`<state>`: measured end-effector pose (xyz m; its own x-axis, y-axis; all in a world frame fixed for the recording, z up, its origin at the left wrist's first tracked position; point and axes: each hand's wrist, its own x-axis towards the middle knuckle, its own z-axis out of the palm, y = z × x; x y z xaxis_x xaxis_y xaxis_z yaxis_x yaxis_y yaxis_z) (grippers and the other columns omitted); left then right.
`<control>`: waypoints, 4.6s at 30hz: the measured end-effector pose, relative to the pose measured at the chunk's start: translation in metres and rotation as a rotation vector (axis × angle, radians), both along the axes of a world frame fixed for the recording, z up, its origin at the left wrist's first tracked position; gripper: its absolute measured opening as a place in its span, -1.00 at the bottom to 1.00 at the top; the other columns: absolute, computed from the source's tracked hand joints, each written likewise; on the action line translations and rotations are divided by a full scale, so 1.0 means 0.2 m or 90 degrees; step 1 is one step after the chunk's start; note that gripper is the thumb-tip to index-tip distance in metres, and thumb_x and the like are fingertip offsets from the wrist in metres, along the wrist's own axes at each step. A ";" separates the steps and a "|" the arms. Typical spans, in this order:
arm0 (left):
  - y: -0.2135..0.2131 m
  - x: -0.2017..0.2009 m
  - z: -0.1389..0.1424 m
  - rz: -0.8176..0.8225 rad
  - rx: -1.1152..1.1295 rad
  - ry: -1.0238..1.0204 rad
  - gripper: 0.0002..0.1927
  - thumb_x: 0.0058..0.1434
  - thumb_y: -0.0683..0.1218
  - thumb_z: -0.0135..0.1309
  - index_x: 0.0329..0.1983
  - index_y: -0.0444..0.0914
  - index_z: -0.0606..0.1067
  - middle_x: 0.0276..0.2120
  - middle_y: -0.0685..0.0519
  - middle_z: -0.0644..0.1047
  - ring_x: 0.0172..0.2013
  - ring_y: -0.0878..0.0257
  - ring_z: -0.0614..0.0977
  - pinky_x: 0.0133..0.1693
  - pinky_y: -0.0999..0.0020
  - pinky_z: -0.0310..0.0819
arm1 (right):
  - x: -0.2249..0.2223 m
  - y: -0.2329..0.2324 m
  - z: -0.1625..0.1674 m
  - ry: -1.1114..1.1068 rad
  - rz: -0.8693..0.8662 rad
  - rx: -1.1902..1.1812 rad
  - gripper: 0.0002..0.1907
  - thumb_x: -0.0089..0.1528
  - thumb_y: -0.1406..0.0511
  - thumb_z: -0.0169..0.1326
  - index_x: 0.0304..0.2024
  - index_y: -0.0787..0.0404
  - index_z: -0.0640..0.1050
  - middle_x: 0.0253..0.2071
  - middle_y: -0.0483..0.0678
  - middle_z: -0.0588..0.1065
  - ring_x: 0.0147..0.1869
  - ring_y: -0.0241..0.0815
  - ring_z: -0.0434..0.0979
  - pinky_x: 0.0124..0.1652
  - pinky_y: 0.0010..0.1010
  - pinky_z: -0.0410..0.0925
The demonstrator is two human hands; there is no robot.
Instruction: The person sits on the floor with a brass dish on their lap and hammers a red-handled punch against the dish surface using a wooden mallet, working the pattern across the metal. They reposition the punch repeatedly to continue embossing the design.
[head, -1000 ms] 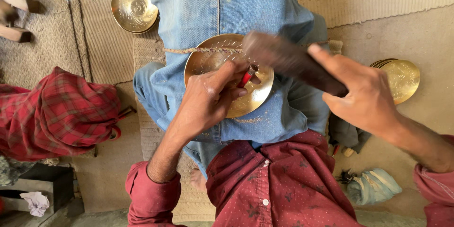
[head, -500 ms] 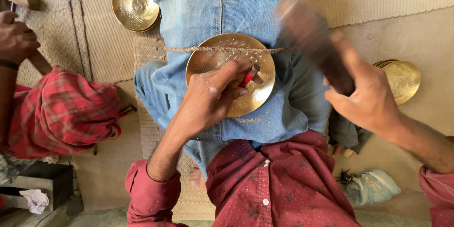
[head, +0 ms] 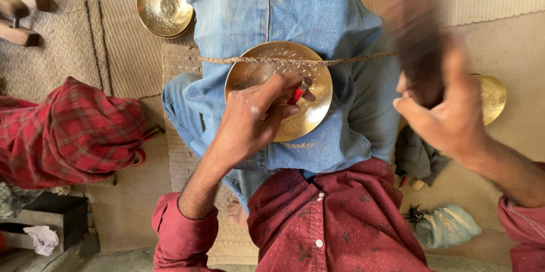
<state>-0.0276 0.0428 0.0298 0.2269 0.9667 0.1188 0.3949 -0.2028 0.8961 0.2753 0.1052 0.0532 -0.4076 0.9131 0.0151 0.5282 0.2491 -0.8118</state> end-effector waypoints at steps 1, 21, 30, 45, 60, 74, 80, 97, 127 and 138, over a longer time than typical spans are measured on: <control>0.00 0.00 0.00 0.002 -0.004 0.002 -0.58 0.24 -0.28 0.25 0.13 -0.30 0.41 -0.10 -0.08 0.66 -0.06 0.03 0.73 -0.11 0.28 0.59 | -0.01 0.01 0.00 -0.109 0.064 0.027 -0.16 0.09 0.51 0.18 0.41 0.10 0.26 -0.29 0.03 0.51 -0.35 -0.04 0.52 -0.27 -0.24 0.43; -0.26 0.20 0.03 0.415 -0.076 0.026 -0.55 0.22 -0.33 0.25 0.14 -0.37 0.38 -0.15 0.02 0.68 -0.49 0.41 0.60 -0.39 0.49 0.59 | -0.12 0.22 0.13 -0.266 0.275 0.271 -0.13 0.06 0.46 0.35 0.40 -0.03 0.40 -0.31 -0.06 0.49 -0.38 -0.07 0.48 -0.37 -0.25 0.38; -0.25 0.19 0.03 0.401 -0.061 0.058 -0.54 0.26 -0.30 0.25 0.17 -0.38 0.35 -0.08 0.03 0.68 -0.44 0.37 0.68 -0.36 0.47 0.60 | -0.19 0.28 0.27 -0.061 0.257 0.098 -0.16 0.24 0.46 0.20 0.47 -0.07 0.15 -0.10 -0.09 0.49 -0.17 -0.17 0.57 -0.14 -0.39 0.48; -0.28 0.21 0.01 0.414 -0.049 0.029 -0.56 0.28 -0.31 0.23 0.16 -0.36 0.34 -0.13 -0.06 0.70 -0.44 0.36 0.70 -0.37 0.48 0.59 | -0.34 0.33 0.35 -0.181 0.345 0.081 -0.03 -0.02 0.42 0.11 0.46 -0.20 0.27 -0.05 -0.05 0.53 -0.31 0.06 0.53 -0.33 -0.19 0.44; -0.27 0.21 0.03 0.431 -0.086 0.103 -0.55 0.26 -0.29 0.22 0.17 -0.34 0.35 -0.25 0.00 0.67 -0.36 0.22 0.76 -0.34 0.37 0.57 | -0.34 0.32 0.36 -0.680 0.458 0.119 0.09 -0.02 0.33 0.20 0.48 -0.55 0.13 -0.35 -0.14 0.50 -0.35 -0.07 0.56 -0.45 -0.14 0.40; -0.27 0.22 0.01 0.423 -0.102 -0.050 -0.54 0.30 -0.34 0.19 0.20 -0.38 0.30 -0.25 -0.05 0.63 -0.35 0.26 0.72 -0.31 0.43 0.63 | -0.32 0.33 0.33 -0.514 0.417 0.134 0.04 -0.05 0.40 0.18 0.46 -0.39 0.25 -0.37 -0.19 0.47 -0.48 -0.06 0.47 -0.46 -0.24 0.37; -0.28 0.25 0.00 0.427 -0.073 -0.078 -0.54 0.32 -0.35 0.17 0.21 -0.40 0.26 -0.17 -0.06 0.65 -0.31 0.32 0.73 -0.30 0.47 0.64 | -0.28 0.34 0.36 -0.426 0.382 0.293 -0.04 -0.03 0.41 0.22 0.44 -0.21 0.39 -0.37 -0.13 0.48 -0.51 -0.09 0.45 -0.55 -0.27 0.31; -0.27 0.27 0.02 0.441 -0.046 -0.045 -0.56 0.34 -0.36 0.14 0.22 -0.41 0.28 -0.06 -0.06 0.66 -0.28 0.34 0.74 -0.27 0.48 0.67 | -0.37 0.37 0.43 -0.279 0.317 0.011 0.00 -0.04 0.45 0.12 0.47 -0.18 0.29 -0.17 -0.02 0.56 -0.45 -0.01 0.51 -0.39 -0.19 0.42; -0.26 0.29 0.01 0.456 -0.078 0.018 -0.53 0.30 -0.33 0.17 0.23 -0.36 0.31 -0.11 0.03 0.67 -0.43 0.40 0.67 -0.39 0.48 0.56 | -0.33 0.38 0.38 -0.556 0.410 0.063 0.12 -0.10 0.37 0.15 0.49 -0.46 0.16 -0.27 -0.14 0.49 -0.45 0.02 0.49 -0.40 -0.14 0.40; -0.25 0.25 0.03 0.431 -0.076 -0.071 -0.56 0.30 -0.36 0.18 0.21 -0.33 0.36 -0.13 -0.03 0.67 -0.40 0.35 0.62 -0.31 0.46 0.65 | -0.27 0.32 0.31 -0.584 0.402 0.029 0.00 -0.02 0.39 0.20 0.39 -0.50 0.24 -0.36 -0.17 0.54 -0.45 -0.02 0.53 -0.38 -0.17 0.43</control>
<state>0.0221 -0.0066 0.0349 -0.4381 0.8988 -0.0102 0.3044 0.1590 0.9392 0.2209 0.1698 0.1150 -0.6726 0.5447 -0.5009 0.6911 0.7043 -0.1621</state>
